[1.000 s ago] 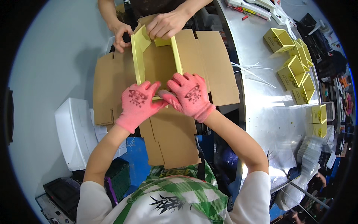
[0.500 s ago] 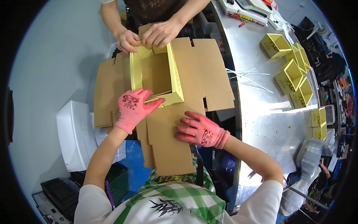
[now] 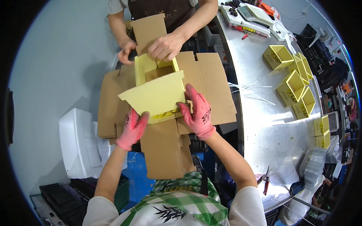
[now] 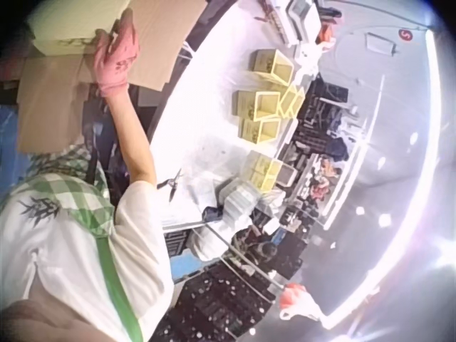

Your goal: The person folds flat cardboard pieces into rectangular yellow boxes by hand, aligning flaps and tucking edges to form the structure. Completed boxes are placed aside on the table.

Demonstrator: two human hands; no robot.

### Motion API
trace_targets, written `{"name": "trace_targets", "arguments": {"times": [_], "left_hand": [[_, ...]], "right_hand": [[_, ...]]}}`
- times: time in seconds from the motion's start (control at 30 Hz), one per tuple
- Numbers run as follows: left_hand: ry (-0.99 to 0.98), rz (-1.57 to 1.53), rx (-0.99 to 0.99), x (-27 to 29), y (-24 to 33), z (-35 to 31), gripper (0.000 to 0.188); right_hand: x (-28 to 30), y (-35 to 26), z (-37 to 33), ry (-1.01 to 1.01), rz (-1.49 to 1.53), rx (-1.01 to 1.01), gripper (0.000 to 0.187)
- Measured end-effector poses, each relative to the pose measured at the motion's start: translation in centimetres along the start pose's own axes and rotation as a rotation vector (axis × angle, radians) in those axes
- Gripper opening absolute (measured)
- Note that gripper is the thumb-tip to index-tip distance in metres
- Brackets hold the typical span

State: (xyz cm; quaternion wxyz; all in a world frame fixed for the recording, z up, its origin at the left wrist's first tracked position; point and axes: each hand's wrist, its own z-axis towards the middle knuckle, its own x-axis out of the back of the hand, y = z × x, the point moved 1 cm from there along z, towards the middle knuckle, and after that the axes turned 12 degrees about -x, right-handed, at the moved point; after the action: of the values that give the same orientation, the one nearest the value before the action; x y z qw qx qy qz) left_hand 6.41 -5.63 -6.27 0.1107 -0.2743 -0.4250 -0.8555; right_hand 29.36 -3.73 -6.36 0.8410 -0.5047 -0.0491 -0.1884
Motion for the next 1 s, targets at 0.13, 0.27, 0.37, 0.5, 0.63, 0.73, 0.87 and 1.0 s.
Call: {"name": "trace_targets", "arguments": {"times": [0.13,0.27,0.37,0.5,0.63,0.73,0.87,1.0], "left_hand": [[0.535,0.358,-0.079,-3.9,1.0,1.5,0.067],[0.213,0.306,-0.035,-2.5,0.9,1.0,0.046],[0.059,0.54,-0.144,-1.3,2.4,1.9,0.044],[-0.267,0.85,-0.198,0.3,3.5,3.1,0.052],[-0.675,0.784,-0.229,0.9,3.4,5.4,0.033],[-0.97,0.535,-0.114,0.7,3.2,8.1,0.027],[-1.109,0.102,0.121,-0.9,2.2,9.7,0.03],[-1.112,-0.678,0.372,-1.6,1.0,9.0,0.057]], "right_hand": [[1.4,-0.7,1.3,-0.237,-0.481,0.078,0.057],[2.5,-2.5,3.8,-0.425,-0.751,0.337,0.073],[2.7,-2.6,5.0,-0.622,-0.871,0.469,0.081],[2.1,-2.6,5.8,-0.714,-0.908,0.573,0.078],[1.7,-1.9,6.4,-0.919,-0.87,0.577,0.05],[1.6,-1.2,6.1,-0.918,-0.718,0.548,0.027],[0.9,-2.3,4.7,-0.873,-0.616,0.536,0.026],[1.0,-1.8,3.5,-0.815,-0.499,0.448,0.033]]}}
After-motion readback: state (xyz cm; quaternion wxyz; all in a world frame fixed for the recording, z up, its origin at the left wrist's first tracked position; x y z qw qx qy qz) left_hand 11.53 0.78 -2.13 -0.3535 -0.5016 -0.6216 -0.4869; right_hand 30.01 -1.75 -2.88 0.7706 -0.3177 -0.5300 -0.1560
